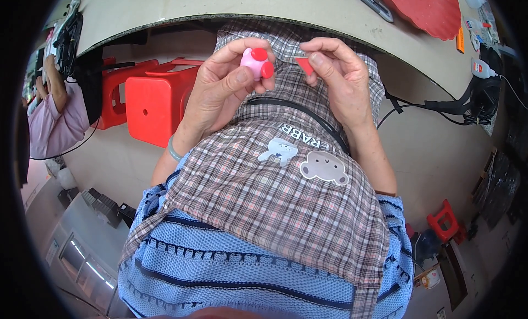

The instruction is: The person assembles small pink plastic toy pigs by gluing plastic eyes and decorative bows onto them with a glue bottle.

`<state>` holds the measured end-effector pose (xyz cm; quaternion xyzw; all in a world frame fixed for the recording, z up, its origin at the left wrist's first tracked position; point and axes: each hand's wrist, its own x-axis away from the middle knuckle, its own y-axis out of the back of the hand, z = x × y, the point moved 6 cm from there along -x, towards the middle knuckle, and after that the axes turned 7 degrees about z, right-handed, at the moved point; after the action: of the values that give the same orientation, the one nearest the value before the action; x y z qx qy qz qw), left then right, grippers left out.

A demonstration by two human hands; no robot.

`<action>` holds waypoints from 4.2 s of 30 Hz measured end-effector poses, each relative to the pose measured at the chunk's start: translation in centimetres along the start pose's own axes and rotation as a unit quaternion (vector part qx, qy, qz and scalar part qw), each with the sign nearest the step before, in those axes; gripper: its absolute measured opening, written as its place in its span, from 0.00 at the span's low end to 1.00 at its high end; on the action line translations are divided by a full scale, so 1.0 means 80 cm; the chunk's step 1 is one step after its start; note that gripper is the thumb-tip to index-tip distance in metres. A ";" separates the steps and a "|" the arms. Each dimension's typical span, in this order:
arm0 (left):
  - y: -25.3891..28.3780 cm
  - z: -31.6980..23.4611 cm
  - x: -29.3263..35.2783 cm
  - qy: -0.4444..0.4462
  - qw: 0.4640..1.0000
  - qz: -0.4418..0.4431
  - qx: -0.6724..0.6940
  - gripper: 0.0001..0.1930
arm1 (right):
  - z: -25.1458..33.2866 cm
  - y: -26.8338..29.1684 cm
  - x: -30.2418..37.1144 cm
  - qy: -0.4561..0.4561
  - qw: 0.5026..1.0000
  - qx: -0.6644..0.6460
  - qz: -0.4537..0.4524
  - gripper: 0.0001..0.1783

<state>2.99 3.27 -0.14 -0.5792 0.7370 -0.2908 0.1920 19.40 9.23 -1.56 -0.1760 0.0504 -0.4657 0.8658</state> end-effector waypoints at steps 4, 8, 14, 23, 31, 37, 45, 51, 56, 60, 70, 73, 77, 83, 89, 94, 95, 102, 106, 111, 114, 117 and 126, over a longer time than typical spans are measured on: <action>0.000 0.001 0.000 -0.008 1.000 0.003 -0.012 0.20 | -0.004 0.001 -0.001 -0.021 0.995 -0.092 0.037 0.12; 0.000 0.003 -0.001 -0.009 1.000 -0.007 -0.017 0.19 | -0.008 -0.006 0.001 -0.049 0.986 -0.150 0.060 0.13; 0.001 0.001 -0.005 -0.018 1.000 0.005 -0.019 0.20 | -0.002 -0.021 0.002 -0.084 0.966 -0.234 0.073 0.14; 0.002 0.003 -0.005 -0.046 0.999 -0.005 -0.017 0.15 | 0.023 -0.040 0.006 0.055 0.987 0.150 0.038 0.22; -0.003 0.002 -0.003 -0.040 0.995 -0.016 -0.090 0.15 | 0.035 -0.047 0.003 0.116 0.932 0.342 0.012 0.17; -0.001 0.001 0.002 -0.043 0.988 -0.059 -0.132 0.15 | 0.030 -0.044 0.002 0.134 0.930 0.342 0.019 0.14; 0.002 0.006 0.003 -0.022 0.992 -0.074 -0.102 0.14 | 0.025 -0.035 -0.003 0.086 0.954 0.282 0.060 0.10; -0.001 0.001 -0.002 -0.070 0.983 -0.061 -0.160 0.13 | 0.034 -0.036 -0.004 0.097 0.935 0.334 0.074 0.09; -0.002 -0.003 -0.001 -0.089 0.978 -0.056 -0.182 0.13 | 0.046 -0.042 -0.001 0.103 0.903 0.411 0.063 0.11; 0.001 0.005 0.000 -0.015 0.990 -0.074 -0.117 0.11 | 0.053 -0.050 0.003 0.191 0.848 0.490 0.061 0.12; 0.010 0.014 -0.002 0.032 0.994 -0.072 -0.078 0.10 | 0.053 -0.060 0.004 0.234 0.803 0.545 0.057 0.10; 0.012 0.017 -0.001 0.040 0.995 -0.071 -0.064 0.10 | 0.054 -0.063 0.005 0.240 0.796 0.553 0.050 0.08; 0.012 0.018 -0.001 0.041 0.995 -0.068 -0.058 0.10 | 0.054 -0.064 0.005 0.229 0.805 0.546 0.041 0.06; 0.013 0.020 -0.001 0.051 0.995 -0.073 -0.049 0.10 | 0.052 -0.063 0.005 0.227 0.815 0.533 0.029 0.04; 0.020 0.034 0.000 0.086 0.995 -0.048 0.026 0.13 | 0.050 -0.063 0.002 0.194 0.823 0.532 0.033 0.03; 0.022 0.041 0.001 0.115 0.991 -0.042 0.053 0.17 | 0.048 -0.062 -0.001 0.171 0.834 0.523 0.029 0.04; 0.022 0.041 0.001 0.115 0.991 -0.042 0.053 0.17 | 0.047 -0.062 -0.001 0.171 0.834 0.523 0.030 0.04; 0.023 0.042 0.000 0.118 0.990 -0.047 0.056 0.17 | 0.045 -0.059 -0.002 0.152 0.846 0.511 0.028 0.03; 0.023 0.037 0.001 0.101 0.993 -0.054 0.026 0.15 | 0.048 -0.061 -0.002 0.161 0.837 0.521 0.038 0.01; 0.018 0.024 -0.001 0.051 0.994 -0.086 -0.037 0.11 | 0.047 -0.054 -0.004 0.144 0.852 0.501 0.039 0.04; 0.013 0.015 -0.001 0.000 0.988 -0.091 -0.126 0.12 | 0.047 -0.050 -0.006 0.114 0.870 0.477 0.043 0.05; 0.006 0.007 -0.001 -0.019 0.974 -0.101 -0.201 0.14 | 0.045 -0.051 -0.007 0.121 0.868 0.480 0.039 0.05; 0.012 0.008 -0.001 -0.031 0.953 -0.092 -0.286 0.12 | 0.042 -0.054 -0.006 0.123 0.864 0.487 0.039 0.03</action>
<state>2.71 3.37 -1.23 -0.6837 0.7266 -0.0666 0.0136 16.54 8.34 3.07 0.3285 -0.0697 -0.4148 0.8457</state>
